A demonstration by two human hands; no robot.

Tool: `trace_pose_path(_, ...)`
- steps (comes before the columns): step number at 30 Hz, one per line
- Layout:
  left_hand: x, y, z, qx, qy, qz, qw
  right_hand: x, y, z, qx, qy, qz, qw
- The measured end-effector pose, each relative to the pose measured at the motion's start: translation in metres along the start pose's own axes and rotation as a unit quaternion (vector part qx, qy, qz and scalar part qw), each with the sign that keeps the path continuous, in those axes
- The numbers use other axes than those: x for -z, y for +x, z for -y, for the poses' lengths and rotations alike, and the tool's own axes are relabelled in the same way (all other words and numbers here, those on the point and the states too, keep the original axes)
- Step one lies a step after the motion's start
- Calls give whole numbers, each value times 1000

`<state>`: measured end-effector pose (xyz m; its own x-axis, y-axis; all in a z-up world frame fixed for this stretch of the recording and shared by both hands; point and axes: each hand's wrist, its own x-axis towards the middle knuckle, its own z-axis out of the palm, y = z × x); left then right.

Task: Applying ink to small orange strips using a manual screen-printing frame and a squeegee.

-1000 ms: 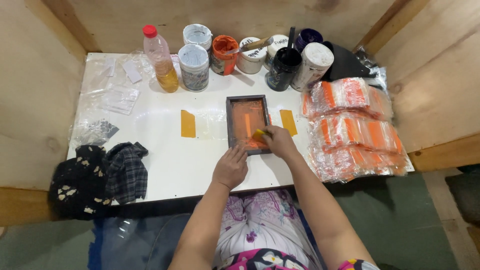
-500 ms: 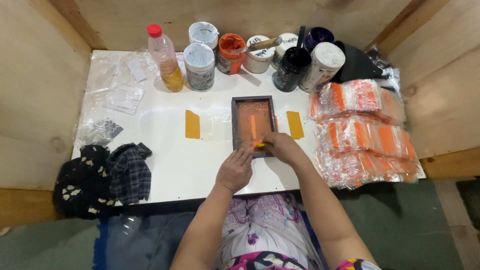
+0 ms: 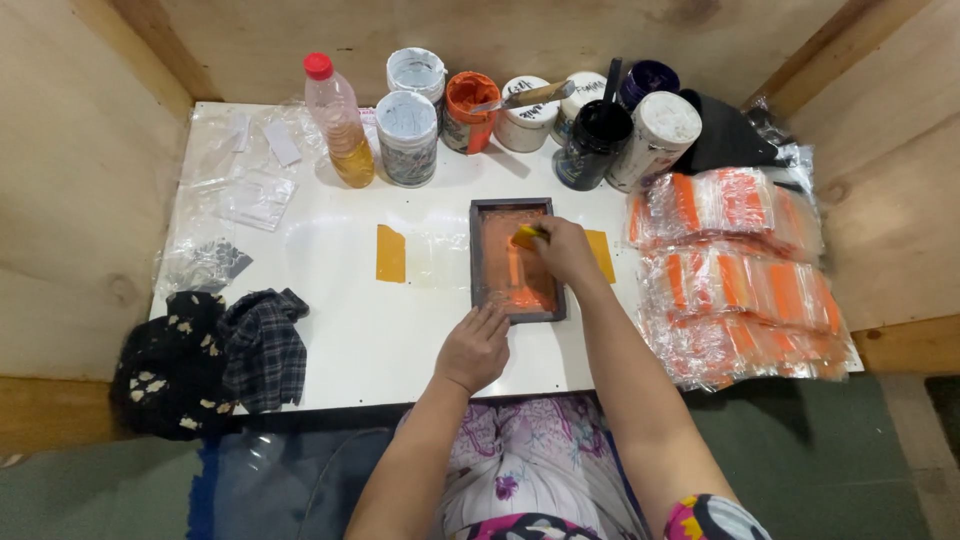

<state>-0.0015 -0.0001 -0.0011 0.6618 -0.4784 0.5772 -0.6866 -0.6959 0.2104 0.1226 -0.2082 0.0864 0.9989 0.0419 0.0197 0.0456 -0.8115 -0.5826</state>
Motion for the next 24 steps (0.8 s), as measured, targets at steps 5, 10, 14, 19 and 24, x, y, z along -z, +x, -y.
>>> trace_pose_path(5, 4, 1, 0, 4, -1, 2, 1000, -8, 7, 6, 32, -37, 28, 998)
trace_pose_path(10, 6, 4, -1, 5, 0, 8, 1000, -10, 12, -1, 46, -125, 98, 986)
trace_pose_path(14, 3, 0, -1, -3, 2, 2, 1000, -3, 24, -16, 37, -125, 94, 987)
trace_pose_path(19, 8, 4, -3, 3, 4, 2, 1000, -10, 25, 0, 73, -125, 51, 988)
trace_pose_path(24, 3, 4, 0, -5, 7, -11, 1000, -6, 4, 32, 63, -191, 55, 978)
